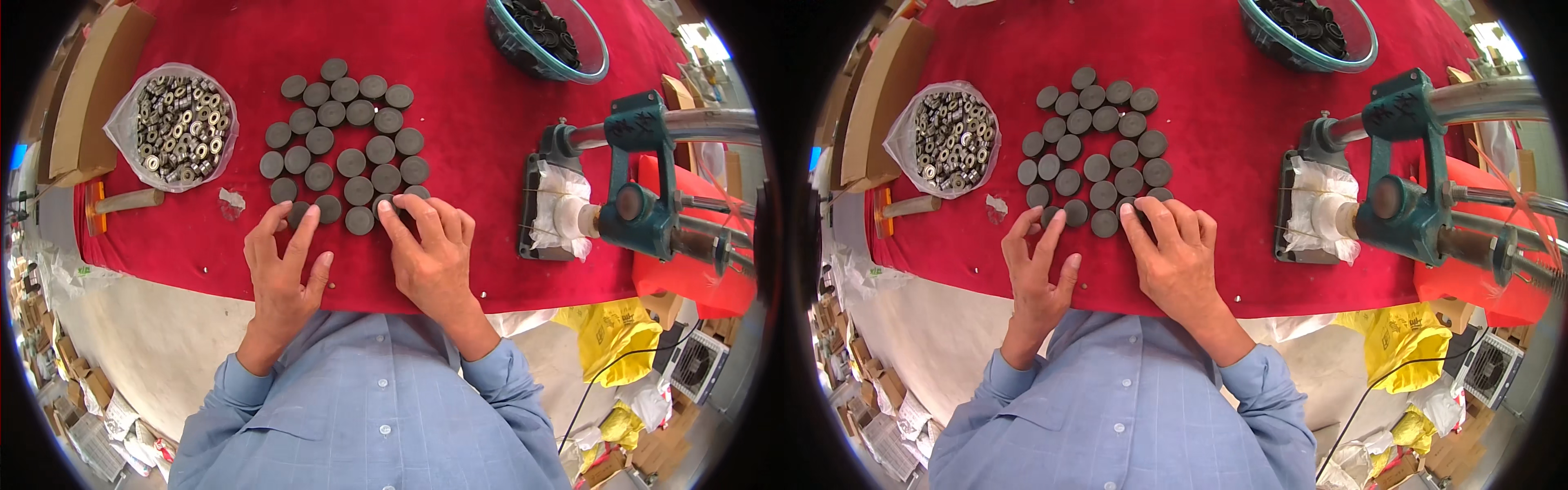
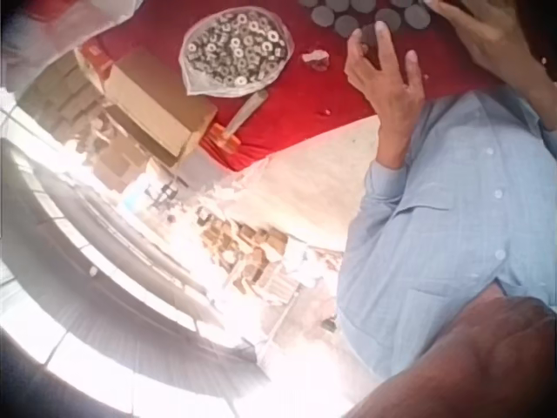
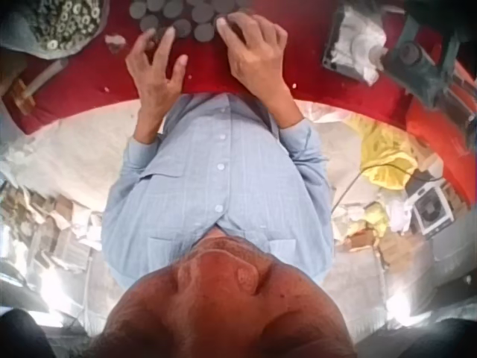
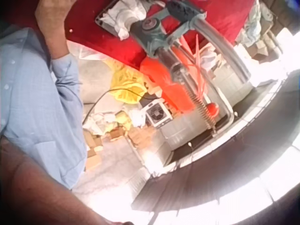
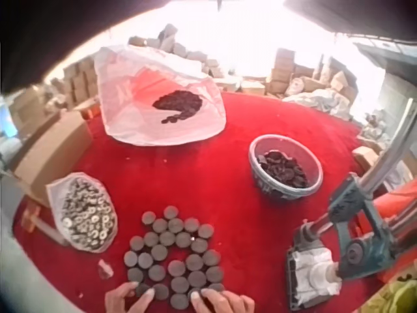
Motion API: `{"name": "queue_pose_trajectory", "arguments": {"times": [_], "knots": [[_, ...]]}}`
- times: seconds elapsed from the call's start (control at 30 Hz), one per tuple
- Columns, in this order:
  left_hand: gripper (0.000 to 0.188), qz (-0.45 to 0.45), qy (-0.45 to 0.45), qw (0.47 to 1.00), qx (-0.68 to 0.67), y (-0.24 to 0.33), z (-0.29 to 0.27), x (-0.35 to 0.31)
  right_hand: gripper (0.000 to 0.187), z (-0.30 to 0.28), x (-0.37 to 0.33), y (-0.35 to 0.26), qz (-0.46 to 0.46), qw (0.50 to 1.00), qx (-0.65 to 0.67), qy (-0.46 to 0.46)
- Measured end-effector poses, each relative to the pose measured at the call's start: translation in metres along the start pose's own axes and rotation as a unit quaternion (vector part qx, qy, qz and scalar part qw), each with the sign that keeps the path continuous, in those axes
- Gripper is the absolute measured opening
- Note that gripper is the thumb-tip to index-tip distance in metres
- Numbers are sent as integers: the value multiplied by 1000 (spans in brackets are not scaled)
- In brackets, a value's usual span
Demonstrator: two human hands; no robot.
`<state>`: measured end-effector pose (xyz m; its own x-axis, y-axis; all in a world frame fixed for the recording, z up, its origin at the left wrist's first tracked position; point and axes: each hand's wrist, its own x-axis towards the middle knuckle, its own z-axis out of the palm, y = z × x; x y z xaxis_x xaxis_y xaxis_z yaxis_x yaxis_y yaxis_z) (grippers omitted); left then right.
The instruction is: The person arranges small circular metal components on a red table surface. They pick up dark circular pieces from a bowl and place them on top of the metal components, creating a uniform grid pattern. The person uses their hands to sort and align the items, occasionally adjusting the position of the components to ensure they are neatly organized.
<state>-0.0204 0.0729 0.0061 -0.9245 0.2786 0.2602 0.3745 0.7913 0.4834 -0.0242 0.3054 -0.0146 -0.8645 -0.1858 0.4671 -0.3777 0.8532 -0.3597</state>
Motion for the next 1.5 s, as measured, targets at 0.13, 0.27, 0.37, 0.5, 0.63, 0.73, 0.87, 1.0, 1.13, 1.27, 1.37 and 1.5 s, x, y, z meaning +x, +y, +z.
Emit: {"name": "queue_pose_trajectory", "arguments": {"times": [0.13,0.27,0.37,0.5,0.63,0.73,0.87,1.0,1.13,1.27,1.37,1.5], "knots": [[51,23,2,1000,12,2,3,14,47,0,4,-5,29,998,48,11],[49,31,29,999,-26,-4,13,22,47,8,13,-9,38,994,100,7],[48,38,50,997,-37,-13,19,27,46,13,21,-10,34,994,108,12],[47,46,53,997,-25,-18,18,34,44,16,27,-10,36,995,97,11],[45,29,58,997,-46,-12,8,28,44,-2,24,-2,28,990,136,30],[46,24,73,996,-55,-17,3,19,46,-15,8,20,88,989,103,53],[45,-9,73,995,-61,-19,2,10,52,-25,-5,26,155,984,90,20],[51,-27,49,995,-87,-21,0,12,65,-12,1,17,133,988,75,4],[59,-15,68,997,-30,-29,-6,29,64,1,11,12,120,989,82,0],[69,-40,39,998,-6,-44,-9,52,54,-13,17,20,153,977,143,-39],[76,-14,20,1000,2,-50,0,77,47,-19,24,32,162,973,162,-12],[77,30,5,999,-13,-60,3,124,44,-23,35,44,170,970,172,10]]}}
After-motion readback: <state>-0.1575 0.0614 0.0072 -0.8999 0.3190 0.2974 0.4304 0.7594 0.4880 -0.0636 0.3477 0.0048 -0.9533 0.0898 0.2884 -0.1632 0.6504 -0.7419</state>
